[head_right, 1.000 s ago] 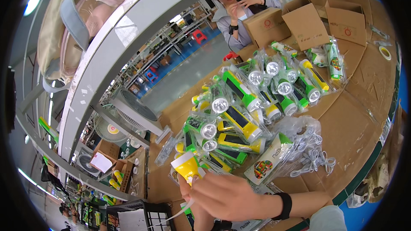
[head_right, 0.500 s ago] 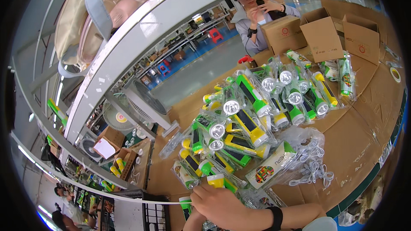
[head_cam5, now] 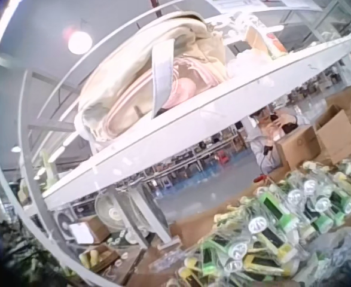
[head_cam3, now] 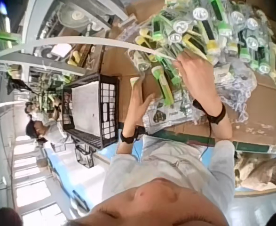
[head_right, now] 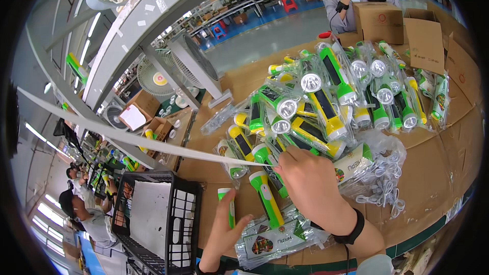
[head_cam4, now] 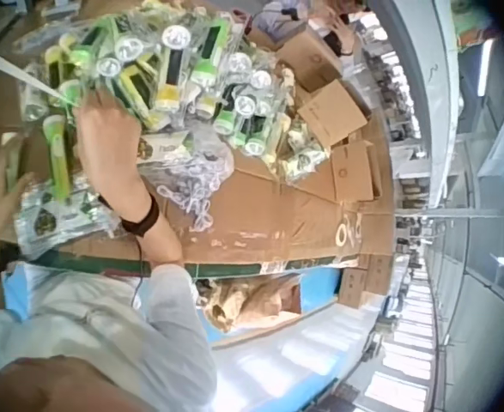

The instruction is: The person is packing flashlights into plastic bags and organizing them on the assembly table.

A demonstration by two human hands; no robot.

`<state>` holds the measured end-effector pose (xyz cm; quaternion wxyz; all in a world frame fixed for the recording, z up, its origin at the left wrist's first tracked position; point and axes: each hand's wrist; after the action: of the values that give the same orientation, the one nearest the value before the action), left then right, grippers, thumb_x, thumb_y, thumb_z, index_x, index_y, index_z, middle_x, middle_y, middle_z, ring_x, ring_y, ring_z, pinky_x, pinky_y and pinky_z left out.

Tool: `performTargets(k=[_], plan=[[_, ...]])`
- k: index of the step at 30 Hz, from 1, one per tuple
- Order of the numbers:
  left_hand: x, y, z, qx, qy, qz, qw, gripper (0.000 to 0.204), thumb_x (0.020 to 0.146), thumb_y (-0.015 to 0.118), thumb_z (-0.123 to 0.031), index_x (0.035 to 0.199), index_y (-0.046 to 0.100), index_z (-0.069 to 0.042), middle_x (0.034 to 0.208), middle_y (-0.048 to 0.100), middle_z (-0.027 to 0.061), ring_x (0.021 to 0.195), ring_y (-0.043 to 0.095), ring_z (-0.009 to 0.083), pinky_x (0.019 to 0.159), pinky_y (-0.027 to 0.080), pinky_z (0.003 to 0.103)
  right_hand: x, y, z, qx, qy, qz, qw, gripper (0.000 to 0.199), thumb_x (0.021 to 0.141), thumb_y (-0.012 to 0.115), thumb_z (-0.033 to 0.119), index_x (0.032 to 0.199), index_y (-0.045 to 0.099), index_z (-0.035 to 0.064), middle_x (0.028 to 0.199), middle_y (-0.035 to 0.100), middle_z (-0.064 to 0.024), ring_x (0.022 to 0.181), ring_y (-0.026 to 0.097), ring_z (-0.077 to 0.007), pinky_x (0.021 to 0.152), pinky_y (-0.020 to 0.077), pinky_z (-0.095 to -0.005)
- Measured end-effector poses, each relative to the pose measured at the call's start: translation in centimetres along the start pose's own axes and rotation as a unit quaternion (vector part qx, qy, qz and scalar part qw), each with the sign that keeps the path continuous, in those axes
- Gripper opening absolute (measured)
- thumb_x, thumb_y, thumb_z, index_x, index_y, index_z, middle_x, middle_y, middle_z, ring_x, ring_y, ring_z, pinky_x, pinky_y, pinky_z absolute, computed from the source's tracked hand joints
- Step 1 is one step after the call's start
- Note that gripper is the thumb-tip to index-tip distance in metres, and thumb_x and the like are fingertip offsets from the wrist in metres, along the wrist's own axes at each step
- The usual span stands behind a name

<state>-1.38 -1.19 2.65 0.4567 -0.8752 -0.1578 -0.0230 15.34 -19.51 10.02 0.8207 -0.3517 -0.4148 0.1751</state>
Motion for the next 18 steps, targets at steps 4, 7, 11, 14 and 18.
performTargets(k=[4,7,11,14,18], plan=[[-0.6,-1.0,3.2,0.217,-0.18,-0.057,0.958,0.092,0.077,0.074,-0.046,0.14,0.028,0.002,0.123,0.05,0.0296,0.103,0.058,0.0438,0.074,0.052,0.047,0.2,0.3,0.4,0.084,-0.007,-0.002,0.996,0.014,0.081,0.067,0.011,0.077,0.055,0.0039,0.077,0.055,-0.0083,0.069,0.06,-0.0279,0.055,0.0454,-0.0379],[0.0,-1.3,3.3,0.163,-0.34,0.095,0.921,0.091,0.075,0.077,-0.042,0.136,0.029,0.005,0.116,0.055,0.0292,0.097,0.061,0.0417,0.073,0.053,0.041,-0.1,0.2,0.4,0.126,-0.011,0.014,0.992,0.013,0.082,0.066,0.01,0.078,0.055,0.0037,0.077,0.055,-0.0085,0.069,0.059,-0.0289,0.055,0.0445,-0.039],[-0.8,-2.0,4.7,-0.088,-0.257,0.011,0.962,0.069,0.082,0.074,-0.028,0.127,0.034,0.006,0.115,0.058,0.0237,0.093,0.065,0.0333,0.078,0.054,0.037,-0.2,-0.2,0.3,0.156,-0.01,0.022,0.988,0.013,0.082,0.066,0.008,0.079,0.054,0.0031,0.077,0.054,-0.0086,0.069,0.058,-0.029,0.056,0.0445,-0.0393],[-0.3,-3.1,3.6,-0.342,-0.178,-0.004,0.923,0.045,0.093,0.06,-0.014,0.126,0.035,0.004,0.119,0.057,0.0182,0.097,0.064,0.0271,0.085,0.054,0.04,0.3,0.3,0.3,0.222,-0.003,-0.075,0.972,0.015,0.079,0.068,0.004,0.081,0.054,0.0024,0.08,0.057,-0.0085,0.072,0.059,-0.0286,0.06,0.0472,-0.0378],[2.0,-1.8,-0.6,-0.581,-0.148,0.003,0.8,0.033,0.101,0.044,-0.023,0.125,0.038,-0.001,0.11,0.058,0.016,0.089,0.063,0.024,0.081,0.053,0.04,1.0,0.2,0.9,0.247,-0.012,-0.118,0.962,0.018,0.076,0.07,0.0,0.084,0.054,0.0022,0.084,0.06,-0.0086,0.076,0.061,-0.028,0.064,0.0493,-0.0356]])
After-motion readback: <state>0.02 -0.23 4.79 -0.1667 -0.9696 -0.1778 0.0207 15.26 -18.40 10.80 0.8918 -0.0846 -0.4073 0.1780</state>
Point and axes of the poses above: each hand's wrist, its own x-axis towards the middle knuckle, its own y-axis out of the palm, z = x × y
